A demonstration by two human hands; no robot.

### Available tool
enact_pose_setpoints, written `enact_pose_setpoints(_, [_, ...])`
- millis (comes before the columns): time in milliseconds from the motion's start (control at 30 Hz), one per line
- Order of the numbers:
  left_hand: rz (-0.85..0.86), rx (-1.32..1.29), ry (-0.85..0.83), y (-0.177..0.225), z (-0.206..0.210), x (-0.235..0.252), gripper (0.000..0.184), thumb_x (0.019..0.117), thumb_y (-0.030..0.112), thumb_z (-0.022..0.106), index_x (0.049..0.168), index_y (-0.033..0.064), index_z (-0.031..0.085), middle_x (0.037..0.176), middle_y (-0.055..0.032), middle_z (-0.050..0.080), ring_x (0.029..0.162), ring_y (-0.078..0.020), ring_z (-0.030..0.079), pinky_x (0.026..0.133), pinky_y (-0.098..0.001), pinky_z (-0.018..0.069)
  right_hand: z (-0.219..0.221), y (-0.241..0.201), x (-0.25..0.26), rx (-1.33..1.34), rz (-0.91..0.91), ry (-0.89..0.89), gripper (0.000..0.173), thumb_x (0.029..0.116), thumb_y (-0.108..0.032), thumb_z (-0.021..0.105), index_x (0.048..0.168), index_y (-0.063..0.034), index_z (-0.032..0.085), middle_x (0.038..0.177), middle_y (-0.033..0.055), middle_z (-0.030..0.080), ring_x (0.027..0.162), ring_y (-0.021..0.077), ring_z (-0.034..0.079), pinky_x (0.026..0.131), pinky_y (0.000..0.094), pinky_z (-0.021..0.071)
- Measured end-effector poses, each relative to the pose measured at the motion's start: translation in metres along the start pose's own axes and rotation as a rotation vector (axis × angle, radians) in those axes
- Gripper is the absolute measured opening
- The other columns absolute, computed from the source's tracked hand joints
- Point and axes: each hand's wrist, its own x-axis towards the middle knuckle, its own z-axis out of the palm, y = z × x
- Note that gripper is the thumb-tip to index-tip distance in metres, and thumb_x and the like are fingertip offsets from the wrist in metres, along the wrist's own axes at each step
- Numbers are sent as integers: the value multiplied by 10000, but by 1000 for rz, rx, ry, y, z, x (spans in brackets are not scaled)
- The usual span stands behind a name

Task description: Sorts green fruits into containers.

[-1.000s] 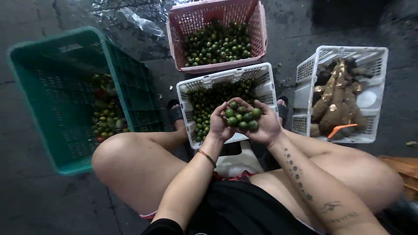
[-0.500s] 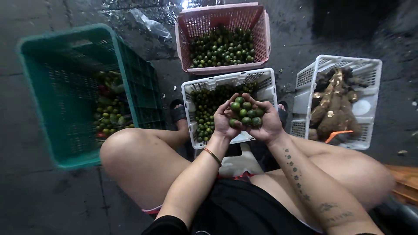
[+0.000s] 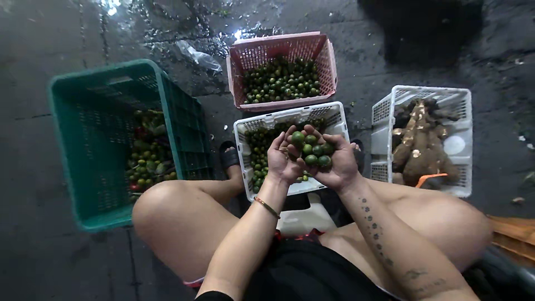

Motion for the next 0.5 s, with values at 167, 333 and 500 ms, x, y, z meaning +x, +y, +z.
enact_pose_setpoints(167, [113, 16, 224, 39, 45, 59, 508, 1054, 513, 392, 1361, 129, 519, 1180, -156, 654, 996, -306, 700, 836, -448, 612, -9, -18, -3, 89, -18, -11, 452, 1048, -355, 343, 1356, -158, 609, 1318, 183, 640, 1105, 338, 686, 826, 476, 617])
enact_pose_setpoints(333, [133, 694, 375, 65, 62, 112, 697, 1033, 564, 502, 1588, 180, 328, 1550, -163, 440, 1372, -374, 502, 1016, -612, 507, -14, -37, -3, 90, -96, -31, 461, 1056, -362, 321, 1395, -178, 575, 1399, 175, 604, 1209, 351, 647, 852, 471, 610])
enact_pose_setpoints(500, [-23, 1109, -225, 42, 56, 51, 423, 1079, 295, 456, 1405, 44, 556, 1184, -103, 701, 939, -170, 696, 798, -339, 600, -23, -39, -3, 46, -121, 26, 456, 1063, -347, 326, 1374, -158, 601, 1307, 146, 650, 1107, 296, 685, 830, 461, 617])
